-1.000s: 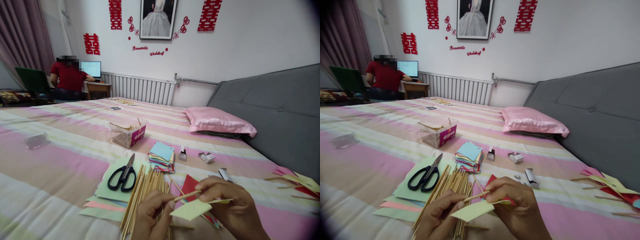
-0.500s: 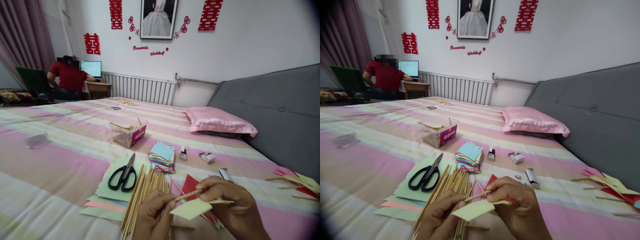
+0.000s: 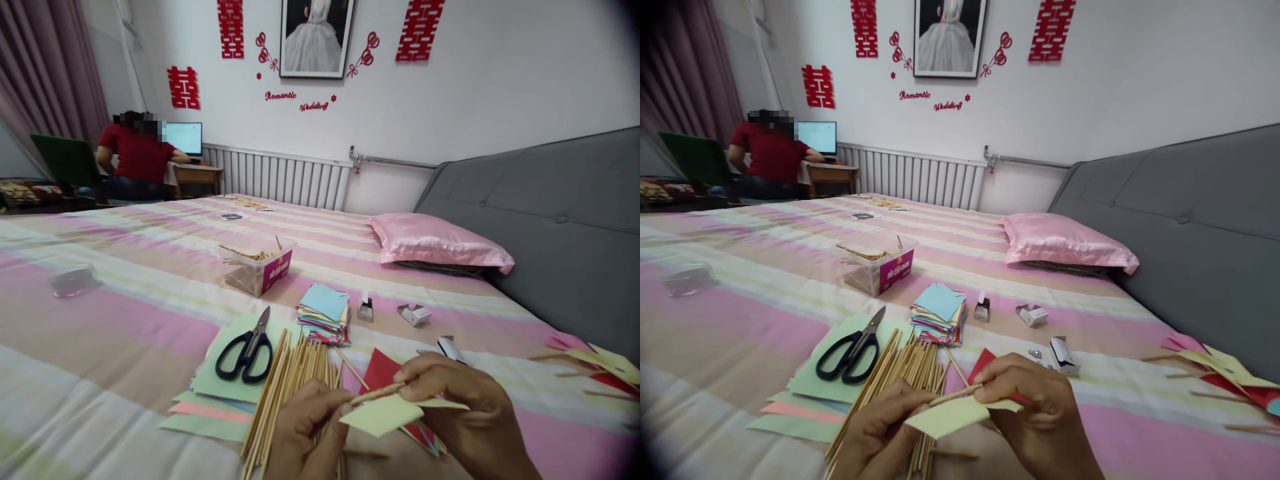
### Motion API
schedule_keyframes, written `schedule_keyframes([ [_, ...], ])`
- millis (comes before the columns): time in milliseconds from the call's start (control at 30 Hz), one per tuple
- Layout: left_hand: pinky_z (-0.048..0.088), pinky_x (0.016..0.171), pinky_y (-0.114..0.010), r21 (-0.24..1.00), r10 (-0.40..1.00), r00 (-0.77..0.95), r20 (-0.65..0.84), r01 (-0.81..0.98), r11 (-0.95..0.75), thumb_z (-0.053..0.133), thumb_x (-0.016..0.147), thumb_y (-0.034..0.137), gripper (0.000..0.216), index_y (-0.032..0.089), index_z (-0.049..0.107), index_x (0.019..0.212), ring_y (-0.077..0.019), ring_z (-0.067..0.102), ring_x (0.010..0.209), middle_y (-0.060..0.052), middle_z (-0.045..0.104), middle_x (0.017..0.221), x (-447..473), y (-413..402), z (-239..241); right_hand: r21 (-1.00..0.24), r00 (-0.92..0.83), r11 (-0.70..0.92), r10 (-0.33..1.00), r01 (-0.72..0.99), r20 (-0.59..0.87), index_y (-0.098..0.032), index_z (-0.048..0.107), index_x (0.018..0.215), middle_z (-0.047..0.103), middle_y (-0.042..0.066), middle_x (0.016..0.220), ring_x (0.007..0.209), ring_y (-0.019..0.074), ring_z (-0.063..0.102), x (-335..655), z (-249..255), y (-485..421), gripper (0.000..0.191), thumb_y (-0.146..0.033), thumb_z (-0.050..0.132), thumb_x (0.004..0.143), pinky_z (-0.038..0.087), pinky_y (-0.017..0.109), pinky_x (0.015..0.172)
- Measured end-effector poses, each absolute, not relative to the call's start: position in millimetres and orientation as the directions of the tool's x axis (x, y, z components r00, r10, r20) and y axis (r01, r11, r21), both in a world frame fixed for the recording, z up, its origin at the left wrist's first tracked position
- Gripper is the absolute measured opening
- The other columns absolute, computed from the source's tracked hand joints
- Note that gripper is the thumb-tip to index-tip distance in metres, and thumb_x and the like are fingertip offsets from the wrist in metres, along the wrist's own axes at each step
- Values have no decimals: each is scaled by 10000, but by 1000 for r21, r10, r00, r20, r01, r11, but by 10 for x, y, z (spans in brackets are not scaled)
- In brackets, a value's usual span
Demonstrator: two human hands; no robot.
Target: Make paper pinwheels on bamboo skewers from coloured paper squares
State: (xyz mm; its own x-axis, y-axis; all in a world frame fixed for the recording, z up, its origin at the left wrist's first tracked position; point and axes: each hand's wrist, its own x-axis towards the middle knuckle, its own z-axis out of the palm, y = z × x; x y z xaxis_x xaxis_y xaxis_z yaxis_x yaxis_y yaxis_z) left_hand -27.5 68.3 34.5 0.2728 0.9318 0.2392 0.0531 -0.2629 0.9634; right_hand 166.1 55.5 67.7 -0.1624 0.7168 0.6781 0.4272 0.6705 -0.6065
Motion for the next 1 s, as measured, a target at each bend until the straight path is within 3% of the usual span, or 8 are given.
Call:
schedule_keyframes([
  [567,360,579,-247,942,910,321,261,122,-313,521,787,301,239,227,725,886,-157,514,622,-20,517,621,-271,671,377,-582,-122,602,745,547,656,-240,495,744,605,-29,672,621,136,596,1676,604,568,203,-124,656,704,475,227,575],
  [633,358,573,-248,951,923,301,240,119,-286,520,786,326,248,214,729,861,-156,504,613,-17,507,613,-231,665,358,-621,-102,563,780,546,618,-235,496,750,599,-17,673,631,145,596,1648,603,578,160,-158,634,726,483,230,581],
  [733,388,625,-255,989,964,222,148,-4,-150,544,763,370,264,191,715,855,-178,551,687,-32,583,678,-152,660,303,-731,28,459,838,505,546,-228,516,888,608,25,795,754,176,606,1623,598,593,186,-246,625,738,502,240,638],
  [867,396,702,-229,959,988,148,-39,-273,79,608,715,359,217,175,689,796,-168,570,772,-13,645,697,-97,695,197,-827,146,454,841,332,521,-220,420,1189,525,112,1186,1094,269,489,1723,587,638,629,-413,692,655,396,377,926],
  [933,389,626,-183,889,982,113,-152,-418,186,663,665,331,180,168,680,738,-114,548,662,8,633,647,-98,723,151,-860,246,466,826,208,507,-209,440,1169,542,112,1131,1031,257,520,1788,567,665,564,-447,641,698,421,373,877],
  [1000,355,519,-143,789,963,126,-237,-554,266,711,613,298,170,150,666,683,-61,490,533,15,620,608,-102,743,131,-870,390,472,782,139,487,-207,519,1002,581,49,872,783,180,567,1794,530,679,316,-405,580,763,465,290,696],
])
